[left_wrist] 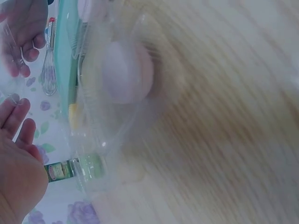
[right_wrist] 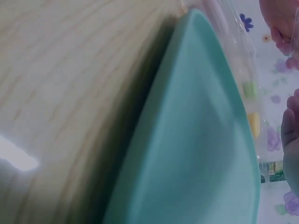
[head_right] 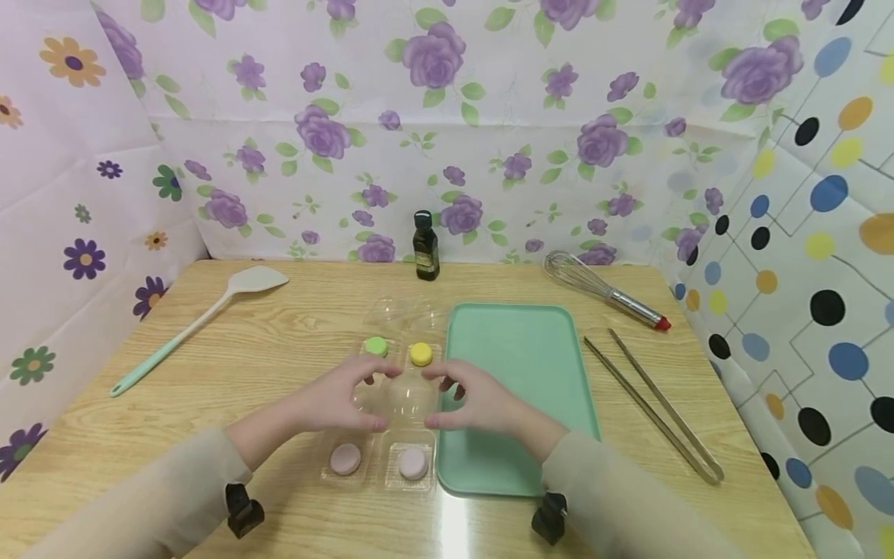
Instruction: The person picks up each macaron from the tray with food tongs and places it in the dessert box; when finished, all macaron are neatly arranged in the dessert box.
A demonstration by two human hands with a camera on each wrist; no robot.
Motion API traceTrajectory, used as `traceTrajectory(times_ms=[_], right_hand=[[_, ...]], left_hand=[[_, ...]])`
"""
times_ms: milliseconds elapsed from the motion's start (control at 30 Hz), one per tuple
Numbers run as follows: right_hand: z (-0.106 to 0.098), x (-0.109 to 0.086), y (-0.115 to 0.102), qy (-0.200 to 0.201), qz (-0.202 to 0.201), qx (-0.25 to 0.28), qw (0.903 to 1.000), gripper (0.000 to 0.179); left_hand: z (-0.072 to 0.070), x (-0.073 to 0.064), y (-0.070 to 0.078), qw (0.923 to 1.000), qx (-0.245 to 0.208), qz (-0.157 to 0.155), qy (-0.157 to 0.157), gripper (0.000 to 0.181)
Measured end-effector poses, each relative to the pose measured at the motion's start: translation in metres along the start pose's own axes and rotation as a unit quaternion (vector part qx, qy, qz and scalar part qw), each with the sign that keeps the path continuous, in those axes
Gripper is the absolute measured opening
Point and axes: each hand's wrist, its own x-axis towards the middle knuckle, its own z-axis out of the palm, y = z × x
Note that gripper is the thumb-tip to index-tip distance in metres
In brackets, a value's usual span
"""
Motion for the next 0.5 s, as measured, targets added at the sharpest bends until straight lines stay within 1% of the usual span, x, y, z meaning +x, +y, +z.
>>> traceTrajectory(times_ms=[100,233,333,500], right_hand=[[0.001,-0.003,-0.003,-0.010,0.003,-0.022,0.9997,0.066],[0.002,-0.005,-0.004,-0.022,0.010,-0.044,0.9987,0.071],[0.003,-0.007,-0.005,-0.030,0.000,-0.063,0.9976,0.073],[0.007,-0.010,-0.008,-0.048,-0.017,-0.089,0.9948,0.073]], left_hand=[[0.001,-0.004,0.000,0.9999,0.012,0.008,-0.001,0.076],[0.002,-0.008,0.001,0.9998,0.015,0.000,-0.013,0.080],[0.003,-0.010,0.003,0.9994,0.024,0.000,-0.024,0.080],[0.007,-0.014,0.004,0.9972,0.058,0.015,-0.043,0.079]])
